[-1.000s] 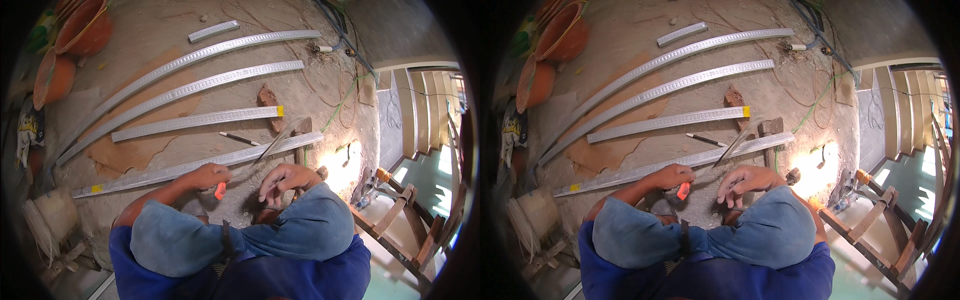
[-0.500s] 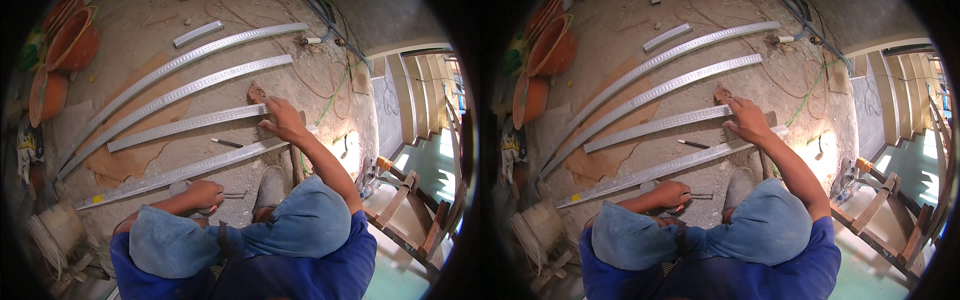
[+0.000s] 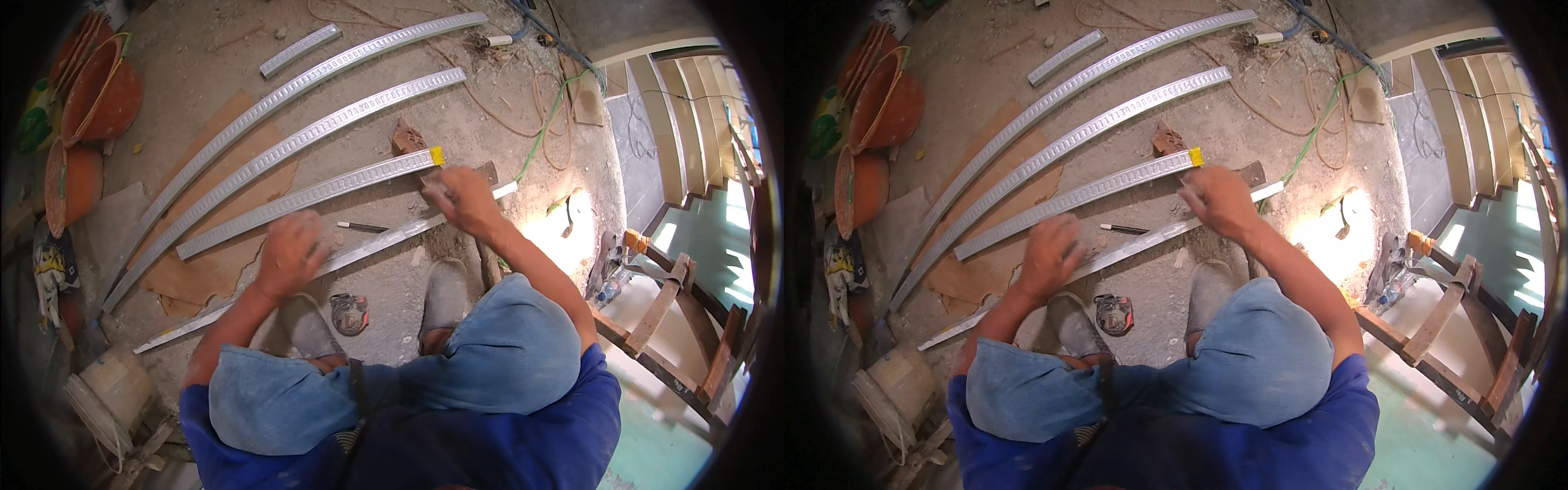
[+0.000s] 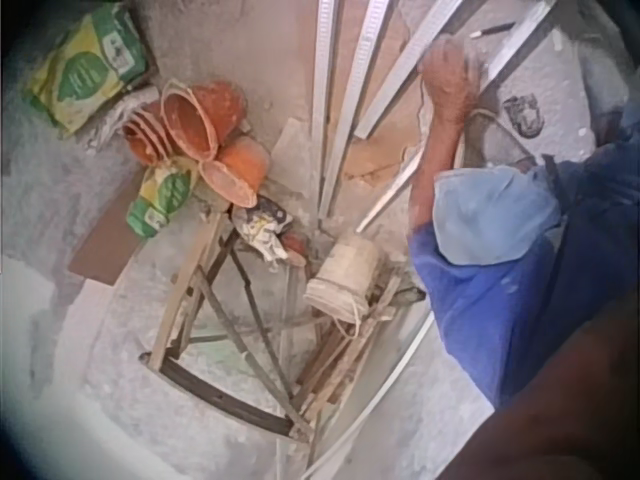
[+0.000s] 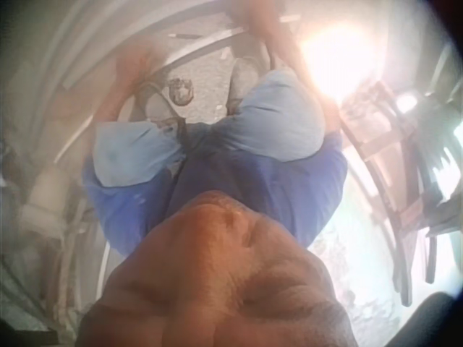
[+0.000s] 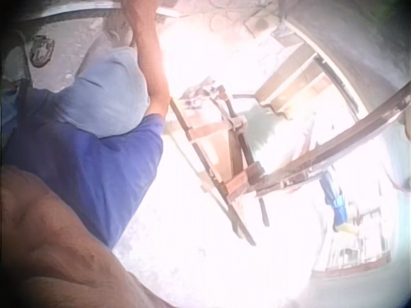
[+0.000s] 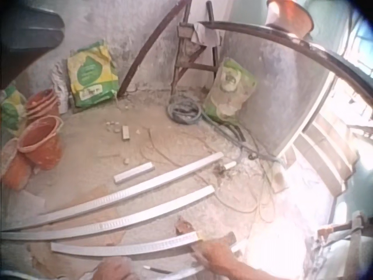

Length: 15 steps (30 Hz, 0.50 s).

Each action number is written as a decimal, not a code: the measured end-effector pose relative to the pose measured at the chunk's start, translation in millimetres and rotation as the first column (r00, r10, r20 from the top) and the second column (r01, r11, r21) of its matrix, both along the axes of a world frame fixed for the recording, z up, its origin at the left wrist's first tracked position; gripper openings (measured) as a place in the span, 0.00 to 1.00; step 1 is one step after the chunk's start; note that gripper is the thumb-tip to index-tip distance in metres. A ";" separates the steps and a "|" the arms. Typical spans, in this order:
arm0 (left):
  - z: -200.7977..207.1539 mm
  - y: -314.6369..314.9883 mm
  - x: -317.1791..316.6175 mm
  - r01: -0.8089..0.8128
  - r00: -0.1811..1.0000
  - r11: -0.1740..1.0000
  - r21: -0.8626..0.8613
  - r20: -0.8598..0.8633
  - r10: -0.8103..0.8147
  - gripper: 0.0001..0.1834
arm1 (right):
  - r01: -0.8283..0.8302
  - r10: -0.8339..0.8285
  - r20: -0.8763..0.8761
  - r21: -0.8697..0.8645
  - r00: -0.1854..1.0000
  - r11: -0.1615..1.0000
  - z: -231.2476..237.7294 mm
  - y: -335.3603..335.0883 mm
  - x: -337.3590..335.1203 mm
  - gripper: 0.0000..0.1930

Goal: The person measures and marks metal strips with a tape measure and marker, then uses a hammer to strike and break the strips at the marked points. The person handles multiple strips one at a time, aligning them on the floor and breaking them into shorter pieces.

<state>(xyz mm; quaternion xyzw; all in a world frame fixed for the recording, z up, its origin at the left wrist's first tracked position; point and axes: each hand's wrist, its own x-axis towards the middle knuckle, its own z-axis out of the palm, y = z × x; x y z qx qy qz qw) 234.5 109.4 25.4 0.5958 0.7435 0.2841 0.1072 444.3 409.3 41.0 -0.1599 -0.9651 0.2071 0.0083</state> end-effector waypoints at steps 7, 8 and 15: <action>-32.0 17.7 -38.0 -0.122 0.978 0.960 -0.250 -0.193 0.074 0.34 | -0.206 0.212 0.266 -0.050 0.940 0.977 -8.7 -45.2 47.0 0.18; -34.4 20.5 -40.7 -0.115 0.984 0.953 -0.282 -0.167 0.070 0.33 | -0.181 0.206 0.313 -0.109 0.927 0.977 -7.0 -44.5 48.7 0.19; -33.4 20.2 -46.3 -0.024 0.999 0.944 -0.330 -0.042 0.011 0.32 | 0.508 -0.399 0.464 -0.137 0.791 0.850 10.7 -10.3 58.2 0.22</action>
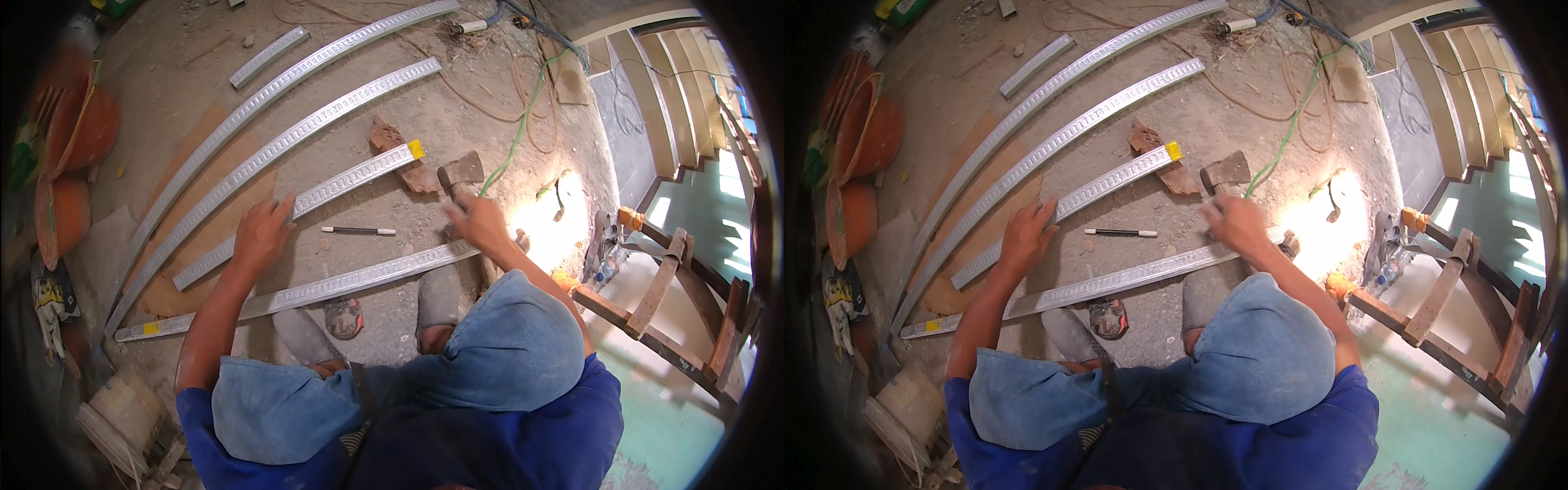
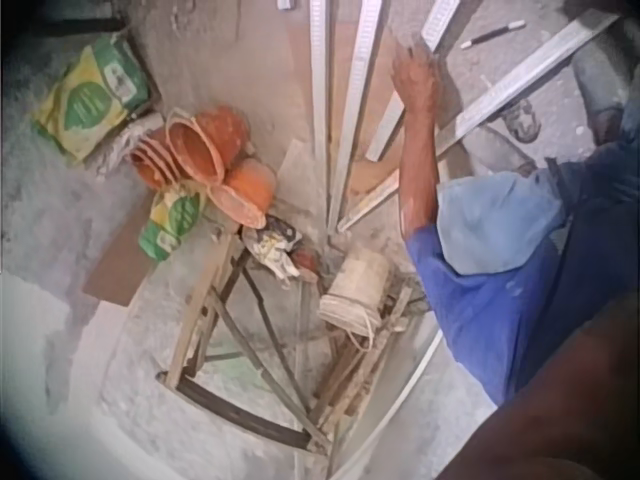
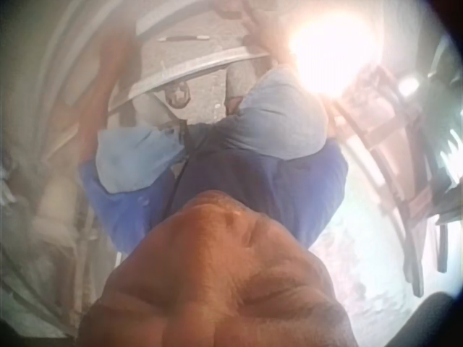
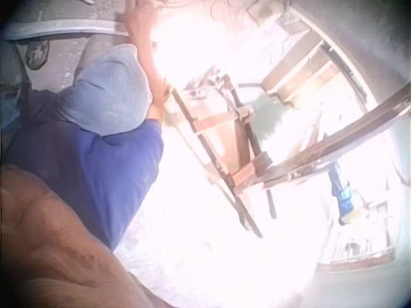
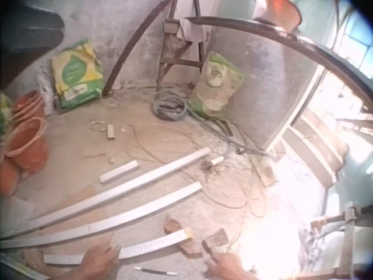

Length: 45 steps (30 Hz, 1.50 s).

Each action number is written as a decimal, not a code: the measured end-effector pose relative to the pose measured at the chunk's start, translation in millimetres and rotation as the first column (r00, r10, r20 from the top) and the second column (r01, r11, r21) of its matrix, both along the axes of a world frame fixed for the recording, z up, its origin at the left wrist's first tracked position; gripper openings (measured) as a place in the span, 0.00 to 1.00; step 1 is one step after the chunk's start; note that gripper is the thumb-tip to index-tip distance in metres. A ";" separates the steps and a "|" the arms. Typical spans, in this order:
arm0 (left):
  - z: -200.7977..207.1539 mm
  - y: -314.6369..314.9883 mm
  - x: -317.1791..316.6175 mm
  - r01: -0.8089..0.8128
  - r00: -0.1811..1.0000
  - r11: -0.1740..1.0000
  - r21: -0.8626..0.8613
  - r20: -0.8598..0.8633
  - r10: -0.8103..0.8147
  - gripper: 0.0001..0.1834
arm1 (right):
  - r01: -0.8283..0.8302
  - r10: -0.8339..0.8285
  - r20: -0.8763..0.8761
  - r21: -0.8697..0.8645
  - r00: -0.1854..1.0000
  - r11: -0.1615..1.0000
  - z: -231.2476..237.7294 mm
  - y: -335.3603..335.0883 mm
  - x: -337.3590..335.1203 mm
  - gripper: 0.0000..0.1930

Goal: The person measures and marks metal strips with a tape measure and marker, then uses a hammer to strike and break the strips at the marked points. The person handles multiple strips one at a time, aligning them on the floor and breaking them into shorter pieces.

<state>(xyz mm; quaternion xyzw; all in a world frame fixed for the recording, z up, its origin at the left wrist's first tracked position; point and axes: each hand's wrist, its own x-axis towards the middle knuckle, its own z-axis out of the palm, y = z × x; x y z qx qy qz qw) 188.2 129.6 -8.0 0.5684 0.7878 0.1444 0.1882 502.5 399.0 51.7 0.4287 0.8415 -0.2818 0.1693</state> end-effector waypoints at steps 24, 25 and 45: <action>59.4 36.5 -53.8 0.234 0.972 0.947 -0.218 0.055 -0.227 0.32 | 0.378 -0.646 -0.638 -0.525 0.418 0.763 26.7 69.2 2.7 0.13; 57.2 39.0 -54.8 0.221 0.975 0.953 -0.209 0.024 -0.221 0.32 | 0.340 -0.585 -0.679 -0.477 0.444 0.811 34.4 75.8 0.3 0.14; 30.6 42.1 -70.4 0.158 0.968 0.967 -0.201 0.223 -0.112 0.30 | -0.207 0.050 -0.650 -0.167 0.758 0.964 87.4 83.9 -65.3 0.15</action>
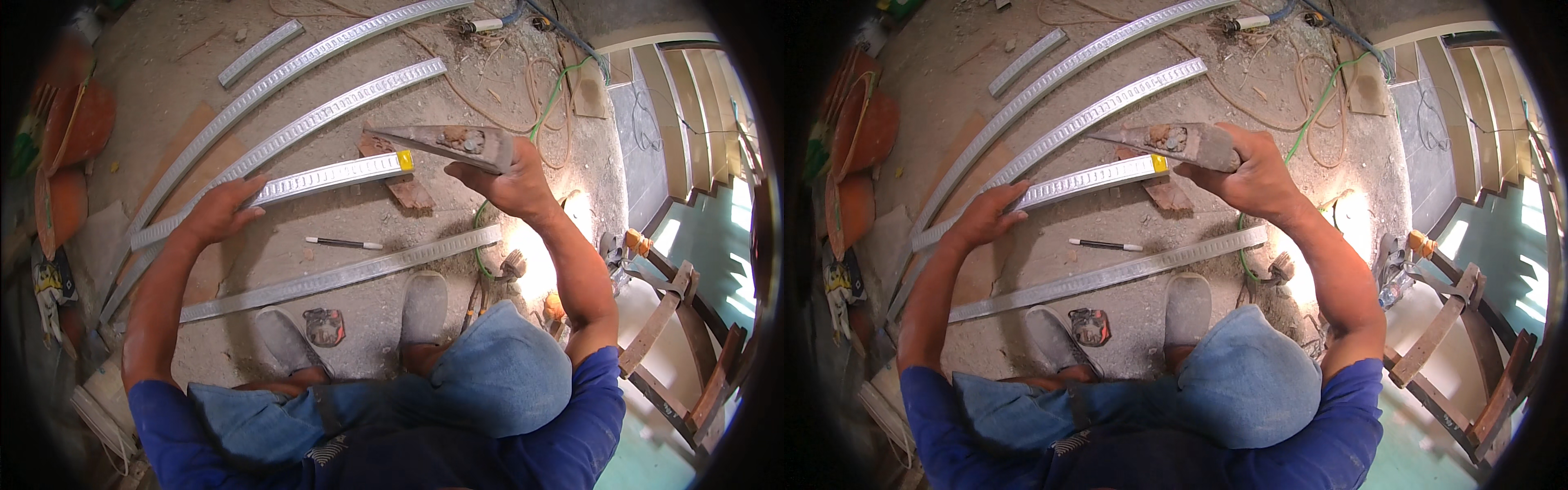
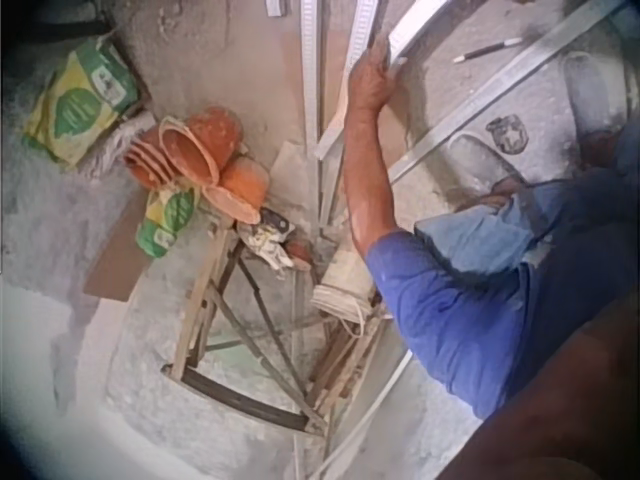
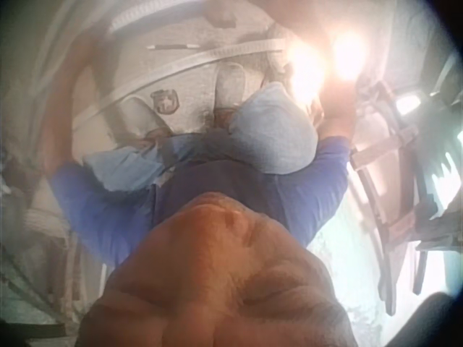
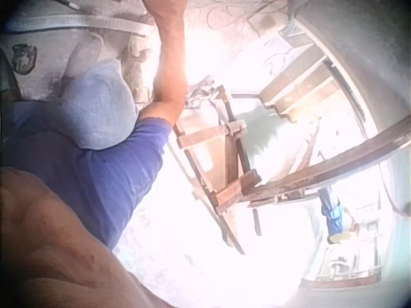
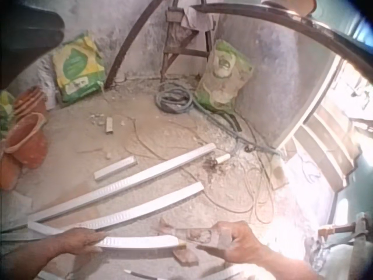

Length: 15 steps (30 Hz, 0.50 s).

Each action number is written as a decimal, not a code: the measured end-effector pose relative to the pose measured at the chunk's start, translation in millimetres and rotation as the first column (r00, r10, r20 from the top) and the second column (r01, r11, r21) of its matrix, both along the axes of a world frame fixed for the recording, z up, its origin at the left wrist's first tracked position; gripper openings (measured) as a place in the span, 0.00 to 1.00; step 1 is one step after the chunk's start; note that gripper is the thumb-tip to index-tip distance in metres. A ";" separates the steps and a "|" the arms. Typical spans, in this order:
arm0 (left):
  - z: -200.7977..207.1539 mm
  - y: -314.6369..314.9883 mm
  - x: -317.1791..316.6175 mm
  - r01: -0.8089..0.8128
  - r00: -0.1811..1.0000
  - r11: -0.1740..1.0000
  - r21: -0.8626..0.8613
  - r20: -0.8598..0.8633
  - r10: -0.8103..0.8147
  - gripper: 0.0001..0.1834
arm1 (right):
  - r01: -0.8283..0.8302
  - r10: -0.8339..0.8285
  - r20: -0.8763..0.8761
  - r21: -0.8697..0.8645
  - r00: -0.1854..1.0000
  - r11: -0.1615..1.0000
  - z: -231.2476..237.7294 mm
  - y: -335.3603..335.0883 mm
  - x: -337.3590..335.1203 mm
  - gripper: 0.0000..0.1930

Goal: The person measures and marks metal strips with a tape measure and marker, then uses a hammer to strike and break the strips at the marked points. The person handles multiple strips one at a time, aligning them on the floor and breaking them into shorter pieces.

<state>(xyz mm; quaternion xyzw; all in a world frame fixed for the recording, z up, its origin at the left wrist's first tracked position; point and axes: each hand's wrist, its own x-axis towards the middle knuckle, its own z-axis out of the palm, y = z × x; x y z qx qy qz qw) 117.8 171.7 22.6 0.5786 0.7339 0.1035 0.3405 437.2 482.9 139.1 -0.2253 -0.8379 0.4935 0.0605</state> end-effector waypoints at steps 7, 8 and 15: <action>1.6 7.7 -4.5 -0.100 0.939 0.956 -0.277 0.290 0.183 0.29 | 0.168 -0.149 0.169 -0.101 0.974 0.981 -30.9 4.9 16.8 0.16; -3.0 5.3 -4.0 -0.111 0.945 0.961 -0.253 0.273 0.181 0.29 | 0.184 -0.164 0.183 -0.099 0.969 0.978 -30.9 5.2 17.6 0.16; -9.3 -2.8 12.9 0.063 0.959 0.992 0.109 -0.283 -0.030 0.31 | 0.124 -0.122 0.216 0.001 0.969 0.992 -44.6 11.3 24.8 0.16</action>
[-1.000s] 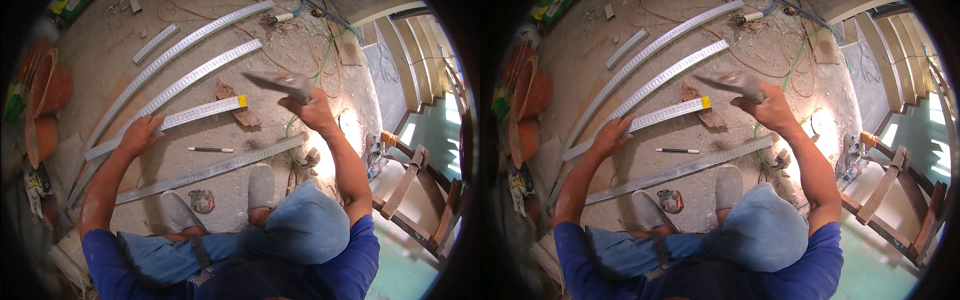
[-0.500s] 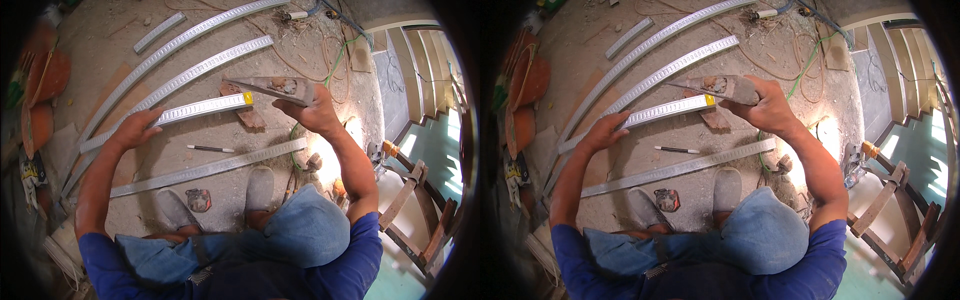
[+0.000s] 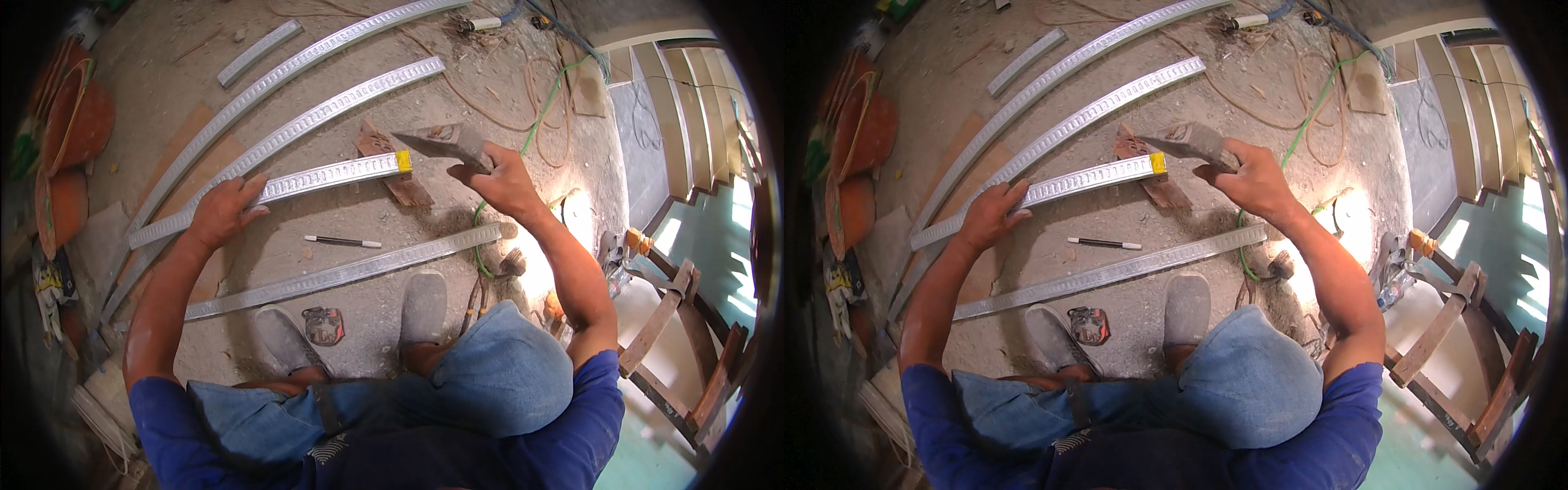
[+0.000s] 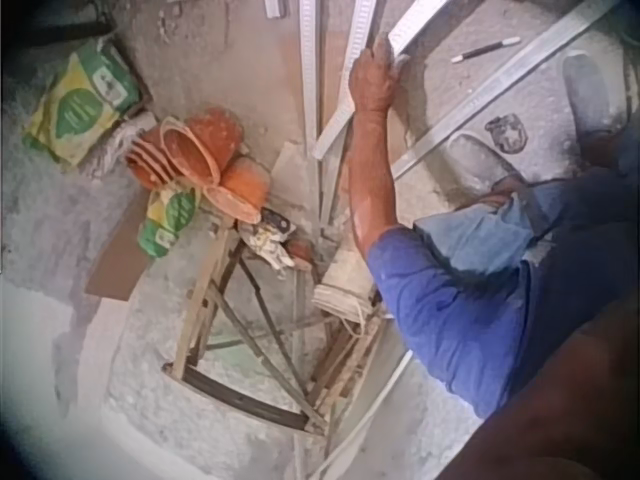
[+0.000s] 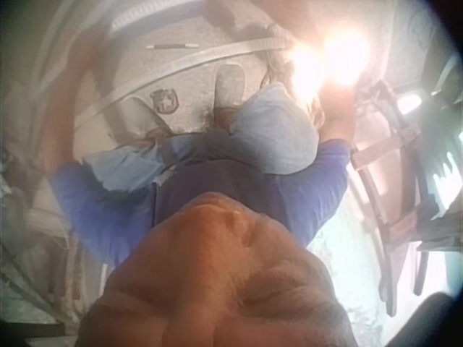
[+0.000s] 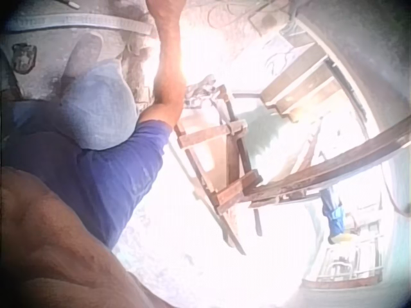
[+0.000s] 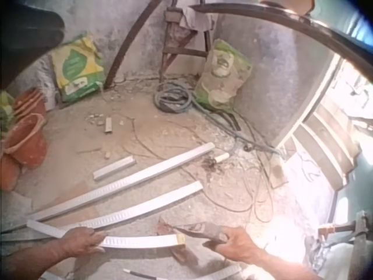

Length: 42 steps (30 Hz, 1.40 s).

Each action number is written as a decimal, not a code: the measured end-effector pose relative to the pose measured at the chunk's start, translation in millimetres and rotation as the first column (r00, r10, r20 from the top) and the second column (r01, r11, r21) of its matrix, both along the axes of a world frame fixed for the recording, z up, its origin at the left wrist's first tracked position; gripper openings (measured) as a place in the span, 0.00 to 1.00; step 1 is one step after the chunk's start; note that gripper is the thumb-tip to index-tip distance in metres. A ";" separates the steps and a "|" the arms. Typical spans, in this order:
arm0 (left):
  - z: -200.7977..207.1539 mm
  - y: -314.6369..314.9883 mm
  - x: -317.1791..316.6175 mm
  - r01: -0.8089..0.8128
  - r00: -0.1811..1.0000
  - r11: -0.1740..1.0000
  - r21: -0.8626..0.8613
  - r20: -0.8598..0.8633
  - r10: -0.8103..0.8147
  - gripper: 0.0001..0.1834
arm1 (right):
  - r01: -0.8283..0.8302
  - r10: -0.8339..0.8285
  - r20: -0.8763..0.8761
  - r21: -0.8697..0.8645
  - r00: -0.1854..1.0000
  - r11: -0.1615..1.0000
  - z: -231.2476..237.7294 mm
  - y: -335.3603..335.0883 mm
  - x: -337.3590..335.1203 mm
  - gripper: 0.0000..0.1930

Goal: The person measures and marks metal strips with a tape measure and marker, then uses a hammer to strike and break the strips at the marked points. The person handles multiple strips one at a time, aligning them on the floor and breaking them into shorter pieces.

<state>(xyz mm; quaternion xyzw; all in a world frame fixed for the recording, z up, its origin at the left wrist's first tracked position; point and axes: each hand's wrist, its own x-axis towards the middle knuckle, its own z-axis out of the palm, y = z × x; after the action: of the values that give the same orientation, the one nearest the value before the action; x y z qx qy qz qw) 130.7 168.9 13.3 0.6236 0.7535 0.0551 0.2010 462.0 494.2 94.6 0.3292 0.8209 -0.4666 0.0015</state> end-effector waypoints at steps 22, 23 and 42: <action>4.5 1.5 -14.2 0.012 1.000 1.000 -0.004 -0.005 -0.012 0.35 | -0.218 0.282 -0.322 0.219 0.904 0.951 7.5 8.5 -23.1 0.09; 3.3 5.3 -15.0 0.013 1.000 1.000 -0.001 -0.006 -0.013 0.34 | -0.215 0.308 -0.366 0.272 0.878 0.938 14.3 10.8 -22.8 0.09; -6.5 -0.7 -16.7 0.020 0.998 0.999 0.040 0.063 -0.022 0.32 | -0.384 0.342 0.184 0.300 0.922 0.873 -35.7 24.5 -36.4 0.09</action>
<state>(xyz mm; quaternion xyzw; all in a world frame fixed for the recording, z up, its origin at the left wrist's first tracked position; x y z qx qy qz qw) 114.0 168.2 6.9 0.6332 0.7389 0.0877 0.2131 425.6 518.8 58.9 0.1934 0.9327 -0.2922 0.0854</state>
